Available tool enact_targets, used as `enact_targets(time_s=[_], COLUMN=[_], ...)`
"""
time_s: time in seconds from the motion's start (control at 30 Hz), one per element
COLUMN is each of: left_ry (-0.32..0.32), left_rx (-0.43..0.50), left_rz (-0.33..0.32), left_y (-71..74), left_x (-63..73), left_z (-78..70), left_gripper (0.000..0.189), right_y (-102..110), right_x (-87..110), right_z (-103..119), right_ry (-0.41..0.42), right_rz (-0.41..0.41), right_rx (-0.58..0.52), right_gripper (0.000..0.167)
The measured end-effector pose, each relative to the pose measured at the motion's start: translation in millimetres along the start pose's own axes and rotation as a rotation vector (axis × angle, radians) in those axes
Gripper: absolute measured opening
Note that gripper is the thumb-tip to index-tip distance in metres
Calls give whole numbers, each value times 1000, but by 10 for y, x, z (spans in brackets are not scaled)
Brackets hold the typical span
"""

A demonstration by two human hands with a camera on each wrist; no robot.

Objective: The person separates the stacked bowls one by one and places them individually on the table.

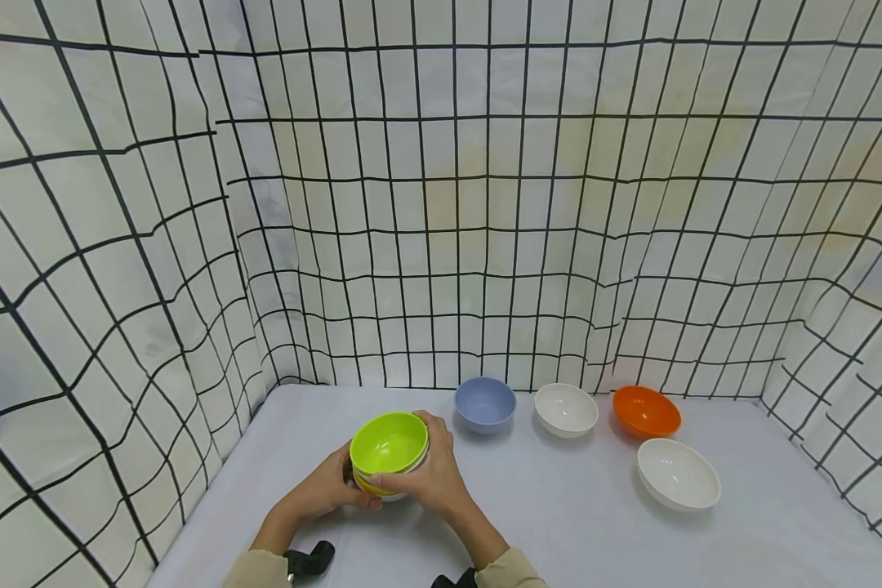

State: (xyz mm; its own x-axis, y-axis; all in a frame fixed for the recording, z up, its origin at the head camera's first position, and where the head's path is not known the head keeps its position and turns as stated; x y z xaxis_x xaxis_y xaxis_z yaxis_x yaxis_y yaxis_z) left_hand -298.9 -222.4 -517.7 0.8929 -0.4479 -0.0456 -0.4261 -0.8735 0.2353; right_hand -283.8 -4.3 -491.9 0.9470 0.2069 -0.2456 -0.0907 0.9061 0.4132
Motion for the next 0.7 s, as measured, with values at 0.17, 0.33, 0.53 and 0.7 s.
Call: enact_targets(time_s=[0.17, 0.33, 0.53, 0.7], left_ry=[-7, 3, 15, 22], left_rx=[0, -2, -20, -24], left_rz=[1, 1, 3, -9], left_y=[2, 5, 4, 0], left_x=[-4, -5, 19, 18], left_z=[1, -7, -24, -17], left_gripper=[96, 96, 96, 99], right_y=[-2, -1, 10, 46], right_x=[-7, -14, -23, -34], right_z=[-8, -14, -26, -2], right_ry=[-16, -15, -9, 2], right_rz=[2, 1, 16, 18], right_rx=[-16, -26, -38, -66], right_gripper=[103, 102, 98, 98])
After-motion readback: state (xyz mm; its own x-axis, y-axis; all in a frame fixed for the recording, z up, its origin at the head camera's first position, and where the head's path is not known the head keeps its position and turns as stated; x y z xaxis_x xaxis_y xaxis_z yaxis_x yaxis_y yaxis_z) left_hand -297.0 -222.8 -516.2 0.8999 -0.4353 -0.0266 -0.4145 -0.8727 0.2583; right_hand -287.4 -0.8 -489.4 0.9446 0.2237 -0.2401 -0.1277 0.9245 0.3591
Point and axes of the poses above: each hand's wrist, its own x-axis away from the middle knuckle, its own y-axis out of the back of the hand, z = x × y, the point moved 1 cm from there along -x, towards the middle knuckle, and after that the axes turned 7 degrees about x, right-handed, at the moved point
